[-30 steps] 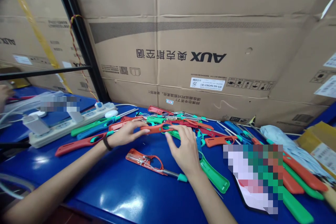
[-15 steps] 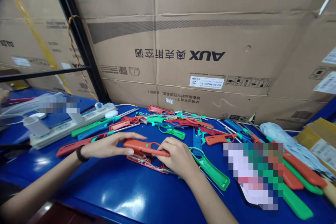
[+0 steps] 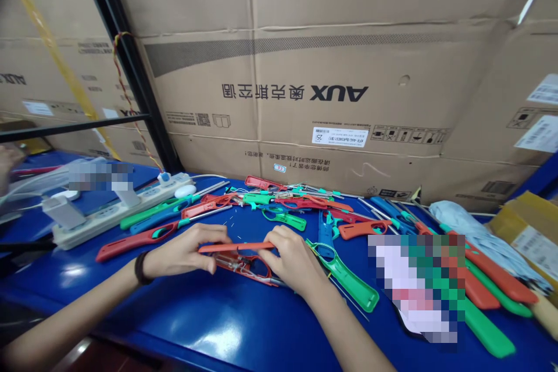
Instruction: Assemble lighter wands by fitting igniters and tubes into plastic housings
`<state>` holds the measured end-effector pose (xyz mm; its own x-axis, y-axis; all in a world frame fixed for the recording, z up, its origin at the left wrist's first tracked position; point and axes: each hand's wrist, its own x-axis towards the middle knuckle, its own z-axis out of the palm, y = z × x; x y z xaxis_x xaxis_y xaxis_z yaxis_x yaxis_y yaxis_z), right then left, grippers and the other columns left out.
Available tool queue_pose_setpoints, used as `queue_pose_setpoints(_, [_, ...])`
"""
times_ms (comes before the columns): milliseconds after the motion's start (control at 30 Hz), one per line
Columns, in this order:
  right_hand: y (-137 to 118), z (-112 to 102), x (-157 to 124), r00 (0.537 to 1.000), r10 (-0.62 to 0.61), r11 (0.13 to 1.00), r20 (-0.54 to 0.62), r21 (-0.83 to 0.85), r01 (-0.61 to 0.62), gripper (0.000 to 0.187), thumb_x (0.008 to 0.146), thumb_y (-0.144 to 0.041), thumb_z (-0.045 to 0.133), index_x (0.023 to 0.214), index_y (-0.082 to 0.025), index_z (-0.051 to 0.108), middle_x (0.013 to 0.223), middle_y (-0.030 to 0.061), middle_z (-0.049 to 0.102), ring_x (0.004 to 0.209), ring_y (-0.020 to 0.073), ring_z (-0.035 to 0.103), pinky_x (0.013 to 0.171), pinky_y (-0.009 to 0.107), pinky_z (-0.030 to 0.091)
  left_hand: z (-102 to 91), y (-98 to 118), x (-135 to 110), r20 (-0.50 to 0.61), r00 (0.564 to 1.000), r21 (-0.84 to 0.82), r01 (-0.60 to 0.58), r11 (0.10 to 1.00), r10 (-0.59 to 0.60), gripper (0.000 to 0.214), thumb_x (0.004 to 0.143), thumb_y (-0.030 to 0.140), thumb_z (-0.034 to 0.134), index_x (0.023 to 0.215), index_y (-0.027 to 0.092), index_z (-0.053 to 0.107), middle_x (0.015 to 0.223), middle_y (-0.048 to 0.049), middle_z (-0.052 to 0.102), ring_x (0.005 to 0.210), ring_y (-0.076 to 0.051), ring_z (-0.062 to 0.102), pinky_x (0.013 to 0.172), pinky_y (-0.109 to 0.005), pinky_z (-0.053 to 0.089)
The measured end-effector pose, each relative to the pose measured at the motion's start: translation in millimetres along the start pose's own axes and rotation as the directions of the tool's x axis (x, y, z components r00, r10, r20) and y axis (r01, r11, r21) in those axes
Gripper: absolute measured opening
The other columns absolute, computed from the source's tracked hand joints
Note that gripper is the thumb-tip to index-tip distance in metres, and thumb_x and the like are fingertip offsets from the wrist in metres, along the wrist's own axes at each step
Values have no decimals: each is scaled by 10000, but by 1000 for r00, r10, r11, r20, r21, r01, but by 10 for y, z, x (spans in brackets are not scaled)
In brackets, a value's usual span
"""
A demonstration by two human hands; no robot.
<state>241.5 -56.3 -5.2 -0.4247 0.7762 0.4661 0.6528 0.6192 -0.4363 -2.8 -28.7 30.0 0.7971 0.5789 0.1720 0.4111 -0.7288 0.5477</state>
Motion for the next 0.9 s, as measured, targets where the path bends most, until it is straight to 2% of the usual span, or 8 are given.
queue_pose_setpoints(100, [-3,10,-2,1000,1,1000,1,-23,-1,173,849,-140,587,692,-193,539,751,-2,558,732,161,551,659,260,432,35,67,33,-10,1000,0,18,1000,-18,666,904,658,245,962,135,653,833,-58,631,726,-162,567,674,-240,416])
queue_pose_setpoints(200, [-38,-5,0,1000,-2,1000,4,-9,2,157,876,-208,572,721,-197,549,778,7,572,760,168,564,682,274,444,51,118,43,-33,999,14,40,999,-39,494,975,510,301,971,148,637,866,-54,648,764,-161,578,713,-241,427])
queue_pose_setpoints(267, [-65,-39,5,1000,21,998,12,63,-21,106,865,-310,602,850,-209,572,863,17,608,828,176,589,736,294,462,38,107,18,-38,996,22,77,997,-76,389,979,440,354,975,162,626,880,-46,649,781,-161,582,726,-243,437])
queue_pose_setpoints(367, [-75,-128,10,985,174,969,-14,178,-169,351,795,-374,675,1063,-213,517,951,39,640,841,179,616,753,318,484,-13,-29,-78,-87,985,70,152,986,-146,315,976,402,378,1010,172,591,918,-41,635,806,-165,582,742,-254,451])
queue_pose_setpoints(433, [-55,-198,-3,969,248,954,19,168,-247,281,781,-329,683,997,-214,548,872,22,656,745,169,613,677,303,483,-49,-173,-162,-143,975,143,192,971,-172,315,978,403,367,991,175,584,938,-47,631,839,-178,579,775,-273,451])
queue_pose_setpoints(500, [-26,-253,-32,964,232,962,134,115,-247,133,762,-298,693,841,-228,611,778,-5,656,687,165,595,608,281,454,-68,-296,-234,-177,968,234,215,948,-176,327,965,431,386,979,180,593,953,-55,634,874,-201,575,812,-303,442])
queue_pose_setpoints(567, [-1,-270,-68,954,199,969,224,103,-226,118,720,-295,729,791,-236,655,762,-9,655,692,168,594,587,267,439,-55,-347,-268,-191,966,291,224,930,-172,331,962,444,387,992,188,596,967,-55,636,908,-215,565,844,-326,425])
queue_pose_setpoints(900, [32,-124,-118,947,136,955,290,216,-203,104,717,-211,694,820,-220,689,777,-8,682,695,160,614,621,256,455,339,-78,-26,-169,984,329,105,938,-51,266,982,391,381,981,191,556,965,-51,617,905,-206,533,892,-364,346])
